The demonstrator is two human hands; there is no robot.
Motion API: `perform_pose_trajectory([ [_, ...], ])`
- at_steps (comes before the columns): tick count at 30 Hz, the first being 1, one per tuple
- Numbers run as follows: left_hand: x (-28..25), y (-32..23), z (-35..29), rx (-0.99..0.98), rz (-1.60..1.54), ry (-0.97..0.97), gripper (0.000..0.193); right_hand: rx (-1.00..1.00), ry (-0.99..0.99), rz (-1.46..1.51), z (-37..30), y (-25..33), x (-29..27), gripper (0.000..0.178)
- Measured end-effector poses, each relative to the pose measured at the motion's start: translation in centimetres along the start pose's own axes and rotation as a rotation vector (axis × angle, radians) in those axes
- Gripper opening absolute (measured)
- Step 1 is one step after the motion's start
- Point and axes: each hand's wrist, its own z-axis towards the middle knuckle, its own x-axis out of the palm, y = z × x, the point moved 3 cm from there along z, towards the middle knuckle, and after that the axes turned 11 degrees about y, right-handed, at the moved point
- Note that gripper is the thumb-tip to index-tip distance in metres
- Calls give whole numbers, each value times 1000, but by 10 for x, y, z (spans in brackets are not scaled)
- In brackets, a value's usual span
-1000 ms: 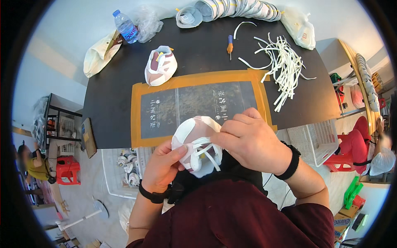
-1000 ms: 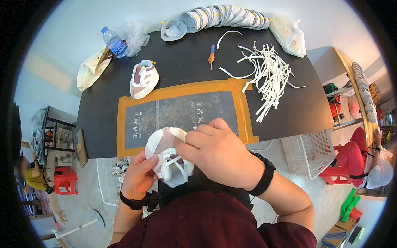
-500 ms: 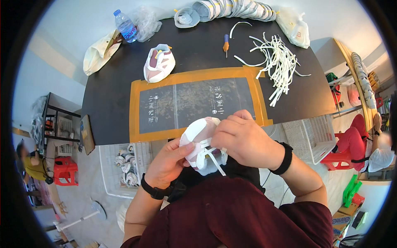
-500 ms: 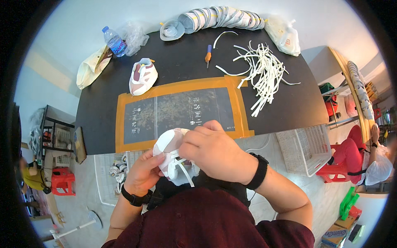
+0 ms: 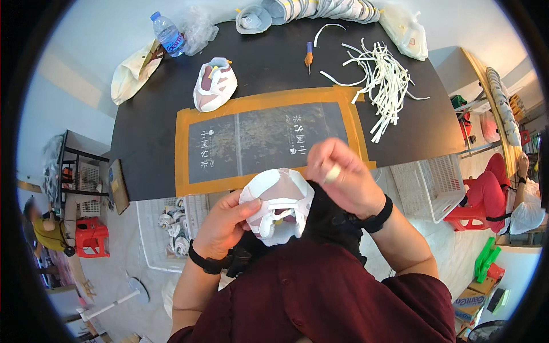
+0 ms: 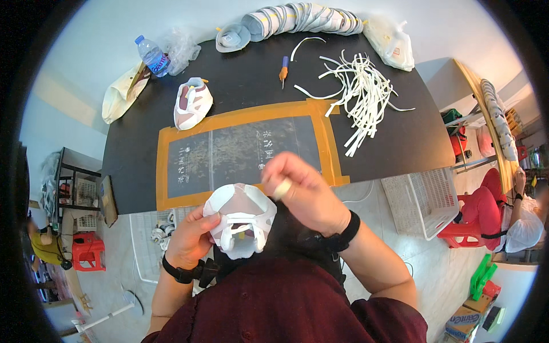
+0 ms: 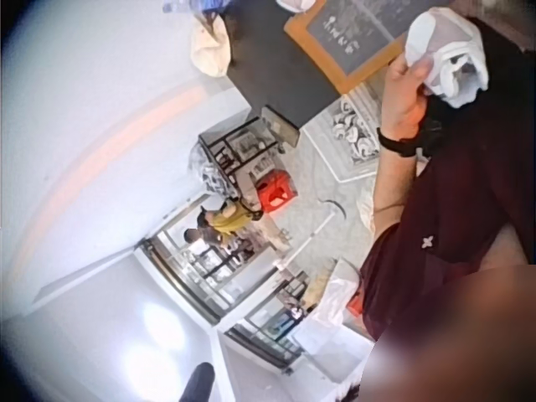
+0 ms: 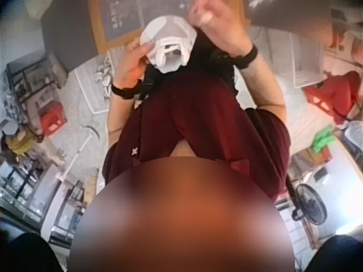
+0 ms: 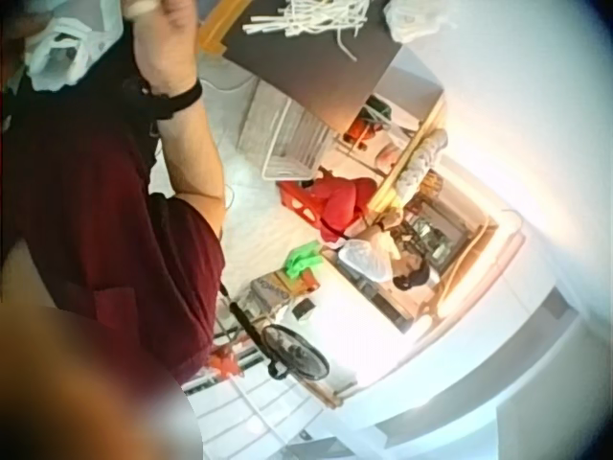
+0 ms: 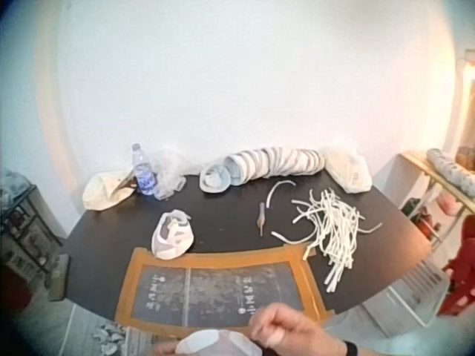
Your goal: Attaching white straps and lining to a shoe upper at a workbench.
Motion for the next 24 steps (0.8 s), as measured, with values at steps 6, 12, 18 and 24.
perform_pose_trajectory([
  [6, -11, -20, 2, -70, 128, -12, 29, 138, -270, -399, 11, 4, -7, 26],
  [12, -19, -49, 9, -170, 216, 170, 32, 391, 81, -405, 23, -14, 7, 31],
  [18, -20, -68, 19, 442, 68, -53, 37, 202, -204, 313, 25, -31, 5, 30],
  [24, -13, -23, 23, 506, -457, 123, 33, -4, -330, 679, 46, -37, 30, 43],
])
